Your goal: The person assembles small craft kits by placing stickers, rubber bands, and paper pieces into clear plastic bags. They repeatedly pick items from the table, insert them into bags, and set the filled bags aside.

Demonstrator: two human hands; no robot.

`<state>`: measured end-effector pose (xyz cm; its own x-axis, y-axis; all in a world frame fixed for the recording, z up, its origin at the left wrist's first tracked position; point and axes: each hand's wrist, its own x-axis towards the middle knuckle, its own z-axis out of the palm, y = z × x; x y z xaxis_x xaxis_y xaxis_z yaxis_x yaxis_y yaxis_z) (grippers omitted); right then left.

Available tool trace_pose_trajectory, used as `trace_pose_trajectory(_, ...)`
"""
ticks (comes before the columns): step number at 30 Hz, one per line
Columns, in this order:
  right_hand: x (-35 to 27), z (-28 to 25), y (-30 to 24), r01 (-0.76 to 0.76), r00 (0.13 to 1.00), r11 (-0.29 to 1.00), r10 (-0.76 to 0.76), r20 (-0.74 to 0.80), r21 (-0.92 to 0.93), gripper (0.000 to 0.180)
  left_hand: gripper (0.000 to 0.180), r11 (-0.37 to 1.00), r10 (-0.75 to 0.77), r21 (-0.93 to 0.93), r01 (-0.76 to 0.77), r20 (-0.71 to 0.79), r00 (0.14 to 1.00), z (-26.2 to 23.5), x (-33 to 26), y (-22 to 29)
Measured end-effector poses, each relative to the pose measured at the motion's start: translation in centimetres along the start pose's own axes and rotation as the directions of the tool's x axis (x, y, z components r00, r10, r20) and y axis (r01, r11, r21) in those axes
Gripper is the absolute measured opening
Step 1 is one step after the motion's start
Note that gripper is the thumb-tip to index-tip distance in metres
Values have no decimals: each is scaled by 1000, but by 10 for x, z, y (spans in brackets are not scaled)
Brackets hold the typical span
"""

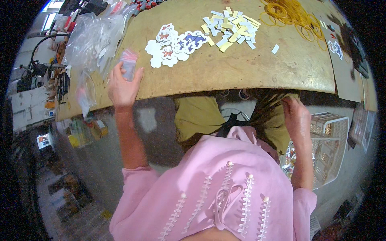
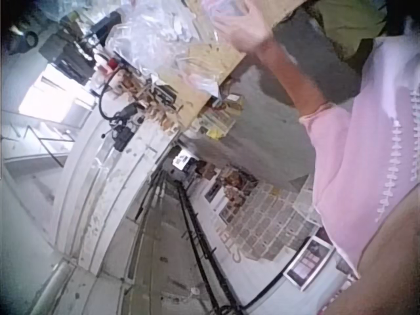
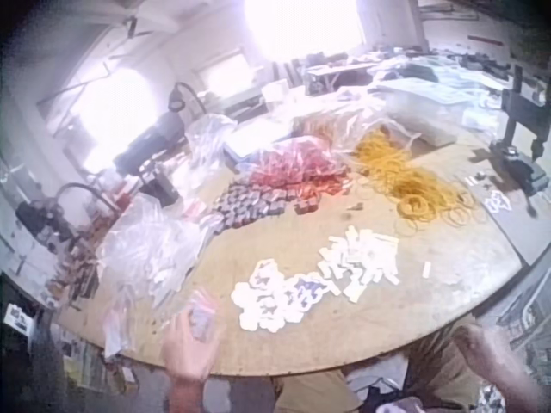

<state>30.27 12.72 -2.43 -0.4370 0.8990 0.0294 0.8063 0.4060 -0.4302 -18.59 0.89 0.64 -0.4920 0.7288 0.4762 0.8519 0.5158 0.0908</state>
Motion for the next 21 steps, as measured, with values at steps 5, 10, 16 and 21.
trace_pose_trajectory(5,5,16,-31,75,995,995,-79,67,66,12,25,1000,20,-20,-19,67,998,5,2,-9)
trace_pose_trajectory(10,1,25,-51,112,983,982,-131,126,151,11,10,868,-171,-463,180,62,983,14,-9,-23)
trace_pose_trajectory(16,6,24,-71,149,969,962,-188,159,229,9,9,490,-239,-839,237,132,962,23,-9,-55)
trace_pose_trajectory(21,8,27,-80,187,956,922,-250,154,338,9,12,165,-538,-962,218,98,837,14,-8,-54)
